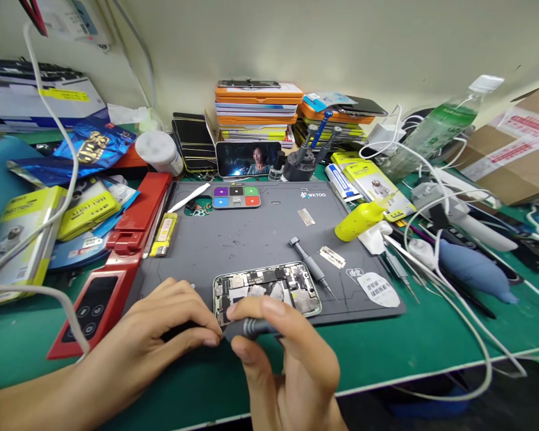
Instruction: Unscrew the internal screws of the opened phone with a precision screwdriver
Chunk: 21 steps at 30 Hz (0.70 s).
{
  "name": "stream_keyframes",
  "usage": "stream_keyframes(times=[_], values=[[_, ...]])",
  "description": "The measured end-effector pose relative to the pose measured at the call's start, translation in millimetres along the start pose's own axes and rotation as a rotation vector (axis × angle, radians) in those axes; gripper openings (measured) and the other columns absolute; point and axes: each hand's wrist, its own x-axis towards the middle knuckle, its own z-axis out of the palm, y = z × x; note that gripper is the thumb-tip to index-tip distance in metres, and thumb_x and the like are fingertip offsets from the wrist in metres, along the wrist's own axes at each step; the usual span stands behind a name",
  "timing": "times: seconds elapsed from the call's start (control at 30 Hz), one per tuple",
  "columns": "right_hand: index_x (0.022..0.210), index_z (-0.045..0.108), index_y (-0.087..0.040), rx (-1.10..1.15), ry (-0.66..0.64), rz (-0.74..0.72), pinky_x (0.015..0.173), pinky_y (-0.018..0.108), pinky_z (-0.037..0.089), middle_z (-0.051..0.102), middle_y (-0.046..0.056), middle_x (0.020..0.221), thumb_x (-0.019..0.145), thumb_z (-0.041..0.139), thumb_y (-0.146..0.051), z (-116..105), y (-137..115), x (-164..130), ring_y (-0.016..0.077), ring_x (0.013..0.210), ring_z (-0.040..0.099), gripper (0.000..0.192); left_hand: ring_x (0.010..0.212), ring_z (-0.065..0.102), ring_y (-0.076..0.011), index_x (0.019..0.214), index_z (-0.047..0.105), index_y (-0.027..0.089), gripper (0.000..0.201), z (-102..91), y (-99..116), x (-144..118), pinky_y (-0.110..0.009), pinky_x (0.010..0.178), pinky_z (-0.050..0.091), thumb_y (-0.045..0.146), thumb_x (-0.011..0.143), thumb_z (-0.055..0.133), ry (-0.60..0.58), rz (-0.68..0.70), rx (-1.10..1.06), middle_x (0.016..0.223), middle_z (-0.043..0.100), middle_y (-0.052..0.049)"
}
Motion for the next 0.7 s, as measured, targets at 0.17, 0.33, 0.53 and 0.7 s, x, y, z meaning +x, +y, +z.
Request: stream_keyframes(times=[0.17,0.33,0.53,0.7], values=[[0.151,0.055,-0.019,0.013,0.07,0.068,0.064,0.028,0.07,0.081,0.004,0.093,0.103,0.066,-0.013,3,-4,11,0.0173,0.076,0.079,0.05,0.086,0.065,-0.0147,0.089,0.078,0.031,0.022,-2.2,0,1,-0.029,0.083,0.043,0.032,0.109,0.07,0.018,-0.106,-0.276,0.087,0.075,0.009],[0.151,0.055,-0.021,0.137,0.115,0.119,0.052,0.031,0.066,0.082,0.005,0.098,0.105,0.062,-0.012,4,-6,10,0.0164,0.061,0.075,0.048,0.081,0.068,-0.0136,0.089,0.079,0.03,0.02,-2.9,-1,0,-0.024,0.078,0.05,0.035,0.107,0.072,0.071,-0.202,-0.498,0.085,0.075,0.006],[0.15,0.055,-0.025,0.184,0.146,0.16,0.048,0.031,0.065,0.082,0.005,0.102,0.105,0.062,-0.012,1,-6,7,0.0162,0.058,0.074,0.047,0.083,0.069,-0.0116,0.088,0.078,0.029,0.022,-2.7,1,0,-0.019,0.08,0.054,0.032,0.108,0.069,0.089,-0.215,-0.537,0.085,0.076,0.007],[0.146,0.06,-0.024,0.146,0.107,0.11,0.061,0.034,0.072,0.083,0.004,0.098,0.105,0.064,-0.012,2,-9,13,0.0187,0.068,0.08,0.043,0.083,0.07,-0.0113,0.089,0.08,0.029,0.022,-4.3,2,4,-0.017,0.08,0.056,0.031,0.108,0.068,0.09,-0.218,-0.564,0.085,0.077,0.006]])
